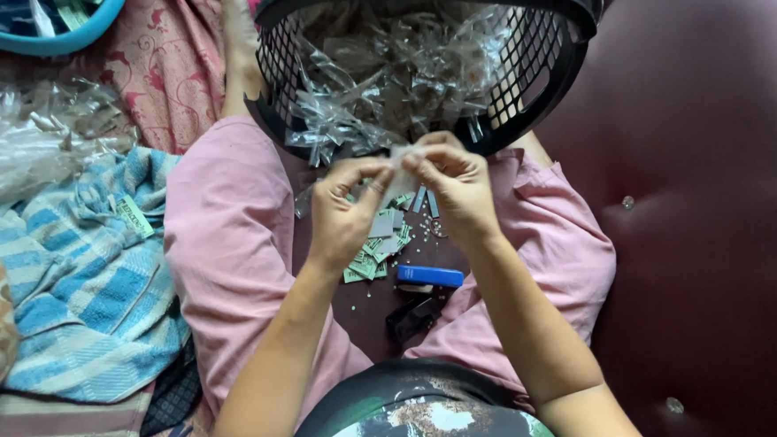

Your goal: Manually packaging small items by stapling them to cardboard labels.

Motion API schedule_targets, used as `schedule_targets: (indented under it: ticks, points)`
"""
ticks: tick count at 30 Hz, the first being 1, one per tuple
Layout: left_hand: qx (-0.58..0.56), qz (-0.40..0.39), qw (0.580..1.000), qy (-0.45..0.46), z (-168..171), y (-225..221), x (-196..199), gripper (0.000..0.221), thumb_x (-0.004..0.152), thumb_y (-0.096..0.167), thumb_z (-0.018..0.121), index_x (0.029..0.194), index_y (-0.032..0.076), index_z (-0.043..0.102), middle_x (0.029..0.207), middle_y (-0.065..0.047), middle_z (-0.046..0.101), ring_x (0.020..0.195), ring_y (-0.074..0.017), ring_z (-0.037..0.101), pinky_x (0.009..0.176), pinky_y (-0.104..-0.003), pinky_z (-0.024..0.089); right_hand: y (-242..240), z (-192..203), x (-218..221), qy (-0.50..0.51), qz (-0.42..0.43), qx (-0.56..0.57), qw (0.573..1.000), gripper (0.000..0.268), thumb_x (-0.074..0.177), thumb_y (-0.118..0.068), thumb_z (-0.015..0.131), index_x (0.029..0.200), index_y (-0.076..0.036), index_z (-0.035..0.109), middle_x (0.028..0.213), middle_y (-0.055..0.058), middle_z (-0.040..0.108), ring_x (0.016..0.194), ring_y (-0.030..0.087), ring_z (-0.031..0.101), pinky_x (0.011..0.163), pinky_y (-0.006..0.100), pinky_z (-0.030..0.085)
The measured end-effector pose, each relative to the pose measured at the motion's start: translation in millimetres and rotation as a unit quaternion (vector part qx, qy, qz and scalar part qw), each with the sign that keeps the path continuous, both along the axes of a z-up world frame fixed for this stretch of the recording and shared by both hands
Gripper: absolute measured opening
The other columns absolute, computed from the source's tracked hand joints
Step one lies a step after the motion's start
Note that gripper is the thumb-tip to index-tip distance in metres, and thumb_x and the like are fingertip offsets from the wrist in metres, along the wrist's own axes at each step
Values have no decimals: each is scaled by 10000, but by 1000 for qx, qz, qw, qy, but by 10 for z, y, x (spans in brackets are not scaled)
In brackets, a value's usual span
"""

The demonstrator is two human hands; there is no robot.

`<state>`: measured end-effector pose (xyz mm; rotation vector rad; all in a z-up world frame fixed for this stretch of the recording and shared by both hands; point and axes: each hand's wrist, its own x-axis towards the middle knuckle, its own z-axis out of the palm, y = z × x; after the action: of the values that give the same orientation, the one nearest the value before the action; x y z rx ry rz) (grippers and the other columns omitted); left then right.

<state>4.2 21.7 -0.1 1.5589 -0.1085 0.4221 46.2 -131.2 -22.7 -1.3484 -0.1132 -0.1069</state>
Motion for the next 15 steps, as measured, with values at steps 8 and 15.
schedule_targets:
  ticks: [8, 15]
  points:
    - [397, -87, 906, 119, -1808, 261, 166, 283, 772, 56, 809, 1047, 83, 750, 1041, -145, 715, 1004, -397, 696, 855, -520, 562, -470, 29, 117, -62, -63, -10, 996, 61, 899, -25, 811, 916, -29, 753, 749, 34, 688, 673, 55, 578, 602, 248, 525]
    - [530, -95, 828, 159, -2263, 208, 119, 338, 768, 210, 820, 1057, 145, 657, 1061, -60, 651, 1112, -325, 631, 927, -501, 511, -605, -22, 113, -38, -107, 35, 993, 87, 889, 11, 808, 923, -1, 729, 778, 46, 714, 731, 61, 628, 704, 258, 578]
